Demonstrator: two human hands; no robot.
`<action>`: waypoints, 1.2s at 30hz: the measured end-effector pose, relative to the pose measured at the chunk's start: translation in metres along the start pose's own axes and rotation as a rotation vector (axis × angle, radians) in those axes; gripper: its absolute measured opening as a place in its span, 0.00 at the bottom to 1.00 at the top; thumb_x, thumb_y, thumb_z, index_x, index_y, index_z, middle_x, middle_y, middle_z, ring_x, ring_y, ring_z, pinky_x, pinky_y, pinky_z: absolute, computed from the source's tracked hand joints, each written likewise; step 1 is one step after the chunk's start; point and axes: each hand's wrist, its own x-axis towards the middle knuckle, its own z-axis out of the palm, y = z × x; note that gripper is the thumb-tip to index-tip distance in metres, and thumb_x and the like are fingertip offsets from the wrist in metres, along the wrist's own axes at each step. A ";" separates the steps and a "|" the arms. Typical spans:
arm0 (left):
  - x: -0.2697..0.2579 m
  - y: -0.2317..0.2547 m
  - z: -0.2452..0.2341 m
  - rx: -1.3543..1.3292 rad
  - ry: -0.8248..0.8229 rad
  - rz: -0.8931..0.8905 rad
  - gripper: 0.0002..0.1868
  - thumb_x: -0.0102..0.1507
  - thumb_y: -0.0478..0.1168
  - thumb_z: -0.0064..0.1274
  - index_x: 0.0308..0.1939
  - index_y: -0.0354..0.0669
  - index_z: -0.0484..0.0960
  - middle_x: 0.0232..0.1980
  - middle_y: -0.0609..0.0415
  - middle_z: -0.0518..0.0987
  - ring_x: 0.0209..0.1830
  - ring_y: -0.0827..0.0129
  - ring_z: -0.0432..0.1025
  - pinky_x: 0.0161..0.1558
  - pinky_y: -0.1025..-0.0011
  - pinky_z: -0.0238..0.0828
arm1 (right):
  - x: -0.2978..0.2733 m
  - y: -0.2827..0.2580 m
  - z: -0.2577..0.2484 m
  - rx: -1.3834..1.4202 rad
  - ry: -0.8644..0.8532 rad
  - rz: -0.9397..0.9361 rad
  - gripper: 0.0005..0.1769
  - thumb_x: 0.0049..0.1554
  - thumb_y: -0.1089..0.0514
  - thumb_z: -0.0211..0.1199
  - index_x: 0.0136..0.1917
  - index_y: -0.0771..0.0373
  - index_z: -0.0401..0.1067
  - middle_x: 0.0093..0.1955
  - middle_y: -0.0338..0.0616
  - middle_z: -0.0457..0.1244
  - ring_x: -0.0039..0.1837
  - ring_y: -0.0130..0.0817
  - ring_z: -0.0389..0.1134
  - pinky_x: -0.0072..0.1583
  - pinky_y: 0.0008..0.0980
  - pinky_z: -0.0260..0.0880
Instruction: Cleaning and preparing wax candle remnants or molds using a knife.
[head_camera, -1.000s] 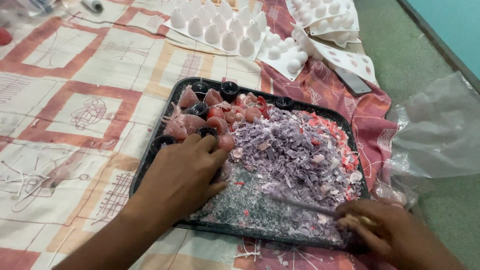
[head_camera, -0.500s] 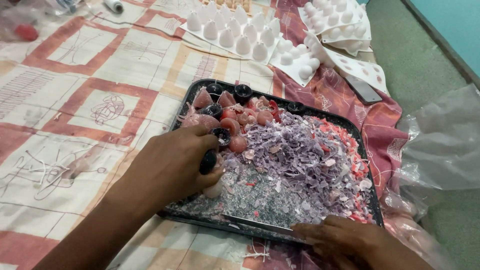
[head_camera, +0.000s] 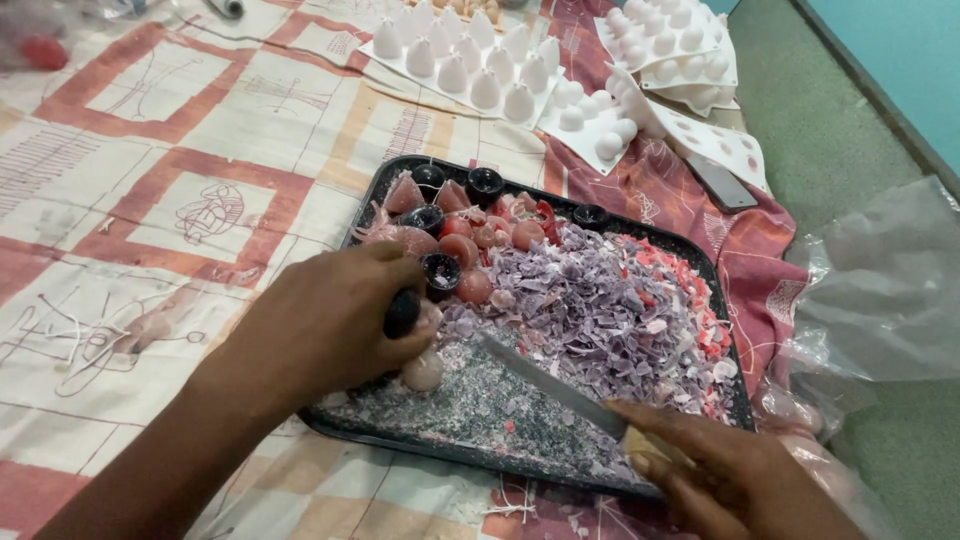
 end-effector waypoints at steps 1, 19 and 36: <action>0.002 0.001 -0.001 -0.001 -0.003 0.002 0.26 0.54 0.52 0.65 0.53 0.46 0.82 0.48 0.51 0.80 0.43 0.55 0.79 0.44 0.57 0.77 | 0.004 -0.009 0.003 0.002 0.000 0.004 0.27 0.60 0.49 0.66 0.72 0.39 0.71 0.52 0.36 0.75 0.48 0.29 0.77 0.51 0.31 0.75; 0.007 -0.004 0.008 -0.144 0.266 -0.020 0.19 0.53 0.49 0.66 0.46 0.48 0.84 0.47 0.53 0.83 0.38 0.55 0.80 0.39 0.58 0.79 | 0.019 -0.060 0.011 -0.160 0.005 0.530 0.26 0.62 0.44 0.64 0.73 0.32 0.69 0.47 0.45 0.74 0.46 0.36 0.77 0.52 0.32 0.79; 0.006 0.007 0.027 -0.190 0.311 0.281 0.21 0.53 0.48 0.67 0.44 0.41 0.80 0.46 0.49 0.79 0.40 0.56 0.78 0.38 0.60 0.78 | 0.036 -0.046 0.029 -0.100 0.394 0.026 0.24 0.54 0.53 0.66 0.64 0.45 0.78 0.48 0.42 0.75 0.43 0.39 0.78 0.47 0.38 0.76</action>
